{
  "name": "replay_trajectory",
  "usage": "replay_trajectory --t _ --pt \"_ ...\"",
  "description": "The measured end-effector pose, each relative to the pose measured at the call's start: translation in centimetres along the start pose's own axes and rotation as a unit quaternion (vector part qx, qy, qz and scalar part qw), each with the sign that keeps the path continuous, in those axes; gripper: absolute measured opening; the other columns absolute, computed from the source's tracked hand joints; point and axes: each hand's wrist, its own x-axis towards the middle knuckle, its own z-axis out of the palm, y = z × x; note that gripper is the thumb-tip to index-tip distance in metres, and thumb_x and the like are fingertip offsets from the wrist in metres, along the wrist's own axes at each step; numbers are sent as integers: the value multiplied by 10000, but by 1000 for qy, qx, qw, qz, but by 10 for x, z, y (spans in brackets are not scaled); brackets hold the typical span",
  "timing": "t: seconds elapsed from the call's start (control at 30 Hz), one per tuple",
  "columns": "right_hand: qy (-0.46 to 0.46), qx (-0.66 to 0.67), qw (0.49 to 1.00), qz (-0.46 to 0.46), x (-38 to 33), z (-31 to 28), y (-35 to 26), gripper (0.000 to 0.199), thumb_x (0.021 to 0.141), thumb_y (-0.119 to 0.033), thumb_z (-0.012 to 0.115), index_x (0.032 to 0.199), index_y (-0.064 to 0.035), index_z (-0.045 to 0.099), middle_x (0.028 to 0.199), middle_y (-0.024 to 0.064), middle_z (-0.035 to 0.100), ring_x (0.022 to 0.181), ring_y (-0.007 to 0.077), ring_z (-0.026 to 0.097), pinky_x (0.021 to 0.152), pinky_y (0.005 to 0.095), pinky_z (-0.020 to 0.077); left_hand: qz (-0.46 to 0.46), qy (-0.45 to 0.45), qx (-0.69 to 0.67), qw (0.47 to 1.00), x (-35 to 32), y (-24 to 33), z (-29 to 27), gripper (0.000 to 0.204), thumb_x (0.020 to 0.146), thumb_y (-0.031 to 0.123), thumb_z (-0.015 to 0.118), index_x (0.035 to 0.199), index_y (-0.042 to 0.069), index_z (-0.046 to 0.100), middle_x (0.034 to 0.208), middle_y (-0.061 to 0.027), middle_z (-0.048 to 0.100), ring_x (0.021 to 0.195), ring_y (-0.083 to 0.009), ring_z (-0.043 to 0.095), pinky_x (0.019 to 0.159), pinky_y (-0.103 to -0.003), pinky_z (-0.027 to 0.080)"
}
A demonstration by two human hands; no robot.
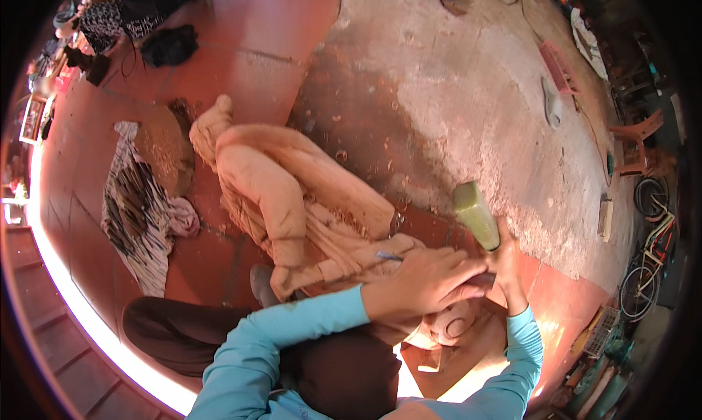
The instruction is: The person carves a wooden sculpture using a chisel and mallet. They repeatedly strike the chisel to shape the wood, focusing on the lower section of the figure.
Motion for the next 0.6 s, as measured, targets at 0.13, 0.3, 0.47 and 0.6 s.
replay_trajectory --t 0.13,0.3,0.47,0.6 --pt "11 41 999 -15 -4 3 -14 468 638 97 595 1079 -41 526 900 192 644 861 320 654 712 370 513 46 52 84 994 -6 -14 10 381 748 440 656 1004 166 587 698 -9 498 553 -164 533 433 -314 402" --pt "46 72 996 -13 -12 9 -15 377 721 56 641 1073 -36 540 873 111 653 805 154 622 701 295 493 33 120 22 992 -16 -12 23 370 713 401 690 970 143 625 684 5 499 568 -156 538 493 -288 415" --pt "49 135 989 33 -16 14 -5 288 792 -13 666 1055 -5 550 884 42 650 777 92 575 709 252 476 21 160 31 986 -14 -13 13 403 687 372 717 979 109 623 677 4 512 549 -155 507 478 -294 407" --pt "60 91 994 3 -16 15 10 325 757 16 642 1069 0 555 875 91 660 812 146 624 745 286 492 -3 209 46 977 -10 -28 1 402 688 371 721 970 100 630 658 -9 519 540 -165 498 472 -292 406"
